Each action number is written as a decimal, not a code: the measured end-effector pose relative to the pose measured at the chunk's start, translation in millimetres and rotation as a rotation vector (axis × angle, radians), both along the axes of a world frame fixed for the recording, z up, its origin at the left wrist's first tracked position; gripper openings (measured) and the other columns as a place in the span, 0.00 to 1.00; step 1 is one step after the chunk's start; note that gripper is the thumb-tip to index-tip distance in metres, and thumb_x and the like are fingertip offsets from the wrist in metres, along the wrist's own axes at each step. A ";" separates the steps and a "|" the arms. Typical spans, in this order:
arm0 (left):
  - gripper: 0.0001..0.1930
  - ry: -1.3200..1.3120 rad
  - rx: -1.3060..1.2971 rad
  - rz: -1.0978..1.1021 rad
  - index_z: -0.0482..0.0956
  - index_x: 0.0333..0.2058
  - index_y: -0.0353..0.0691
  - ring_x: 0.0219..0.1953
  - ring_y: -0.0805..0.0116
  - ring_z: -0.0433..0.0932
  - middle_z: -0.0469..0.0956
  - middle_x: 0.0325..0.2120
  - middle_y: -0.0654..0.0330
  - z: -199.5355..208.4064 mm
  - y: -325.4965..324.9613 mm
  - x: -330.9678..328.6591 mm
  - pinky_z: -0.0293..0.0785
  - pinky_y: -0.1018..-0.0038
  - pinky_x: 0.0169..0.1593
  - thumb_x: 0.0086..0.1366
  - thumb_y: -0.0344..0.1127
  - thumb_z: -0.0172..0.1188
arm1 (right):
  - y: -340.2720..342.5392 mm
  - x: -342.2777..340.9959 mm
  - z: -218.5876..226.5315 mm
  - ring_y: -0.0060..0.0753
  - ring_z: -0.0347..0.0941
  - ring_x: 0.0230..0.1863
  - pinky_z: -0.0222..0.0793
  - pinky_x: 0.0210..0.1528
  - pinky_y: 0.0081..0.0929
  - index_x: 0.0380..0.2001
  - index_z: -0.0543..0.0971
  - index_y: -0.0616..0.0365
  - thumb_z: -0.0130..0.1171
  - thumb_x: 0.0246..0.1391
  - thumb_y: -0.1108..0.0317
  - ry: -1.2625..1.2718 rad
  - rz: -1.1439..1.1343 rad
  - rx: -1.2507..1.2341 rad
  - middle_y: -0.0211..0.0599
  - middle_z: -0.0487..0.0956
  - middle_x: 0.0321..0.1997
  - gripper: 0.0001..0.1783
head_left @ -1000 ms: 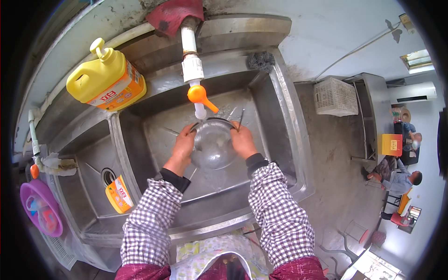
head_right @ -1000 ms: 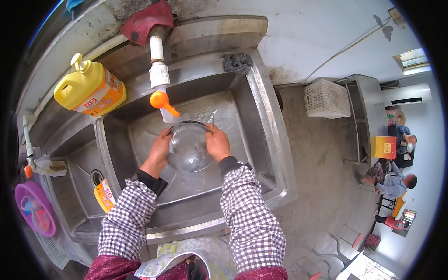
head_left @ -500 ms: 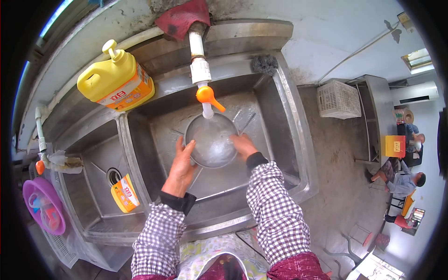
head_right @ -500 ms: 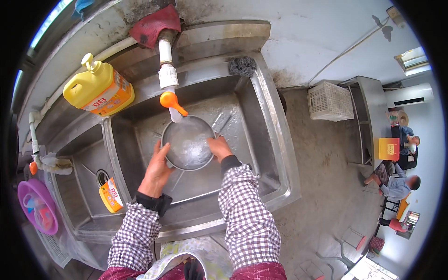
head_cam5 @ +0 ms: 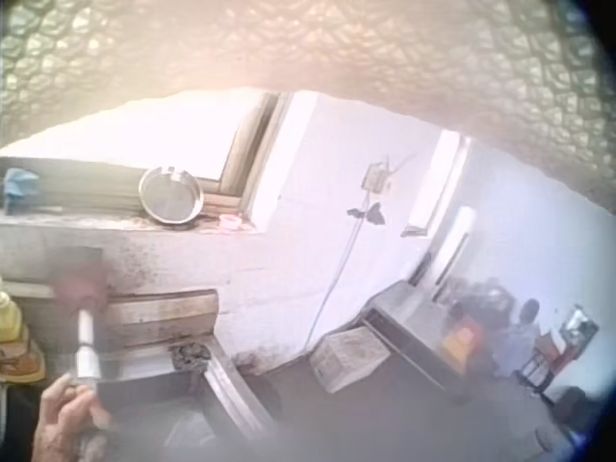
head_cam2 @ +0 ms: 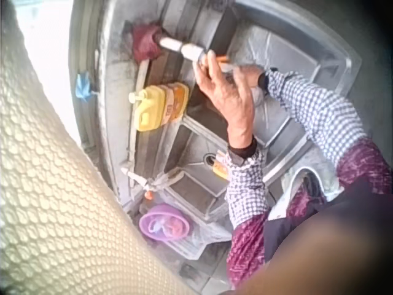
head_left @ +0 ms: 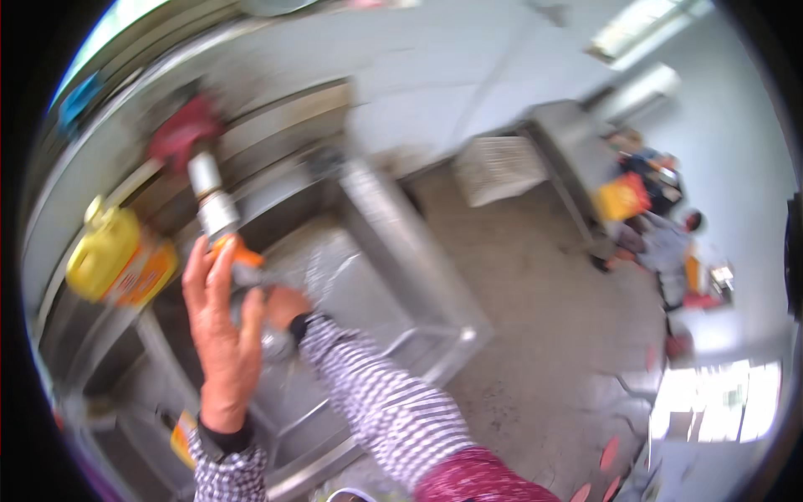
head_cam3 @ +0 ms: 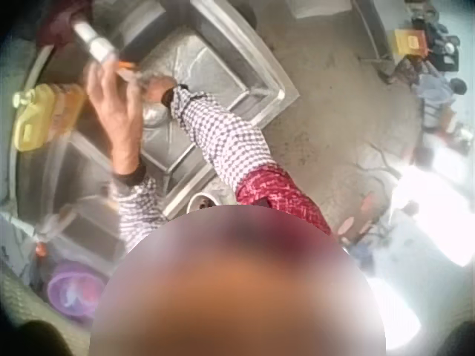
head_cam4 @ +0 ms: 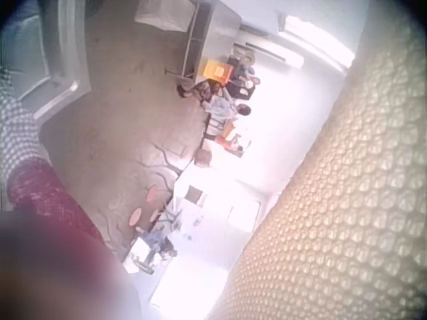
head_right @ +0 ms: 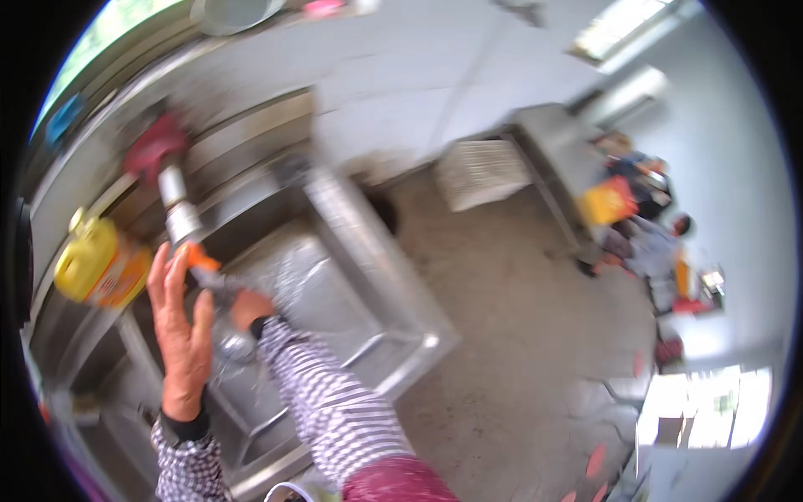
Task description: The person pours water from a thermos into a cup, retrieves a plastic bag and a metal bowl from a cabinet, and washes the bowl and a spoon in a sink. They then receive soup in the bowl from another person, place an onion into the plastic bag, and uncover a basket of buns.
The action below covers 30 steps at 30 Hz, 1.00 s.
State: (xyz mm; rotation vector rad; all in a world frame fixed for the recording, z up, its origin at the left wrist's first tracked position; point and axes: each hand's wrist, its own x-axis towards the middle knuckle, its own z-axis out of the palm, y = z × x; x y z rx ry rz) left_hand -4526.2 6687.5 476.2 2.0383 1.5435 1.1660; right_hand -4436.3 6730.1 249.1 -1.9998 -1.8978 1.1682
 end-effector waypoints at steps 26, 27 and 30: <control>0.26 0.201 -0.096 -0.042 0.68 0.57 0.38 0.50 0.52 0.72 0.70 0.52 0.52 -107.3 114.1 -40.6 0.67 0.66 0.53 0.58 0.21 0.48 | -40.2 208.3 187.5 0.48 0.76 0.39 0.73 0.40 0.39 0.51 0.72 0.63 0.53 0.52 0.69 -0.165 0.024 1.202 0.48 0.76 0.39 0.22; 0.26 0.353 -0.103 -0.006 0.69 0.56 0.38 0.50 0.52 0.70 0.69 0.52 0.52 -97.4 107.5 -33.4 0.66 0.66 0.53 0.56 0.20 0.48 | -39.9 211.0 184.7 0.53 0.76 0.39 0.72 0.40 0.42 0.50 0.73 0.64 0.51 0.54 0.69 0.059 -0.217 1.100 0.53 0.77 0.38 0.20; 0.29 0.440 0.118 -0.045 0.70 0.55 0.38 0.51 0.53 0.68 0.67 0.52 0.53 -112.4 108.8 -58.2 0.65 0.65 0.52 0.51 0.18 0.48 | -35.6 226.8 158.1 0.64 0.75 0.37 0.70 0.41 0.50 0.43 0.75 0.64 0.47 0.58 0.67 0.295 -0.512 0.785 0.63 0.78 0.33 0.15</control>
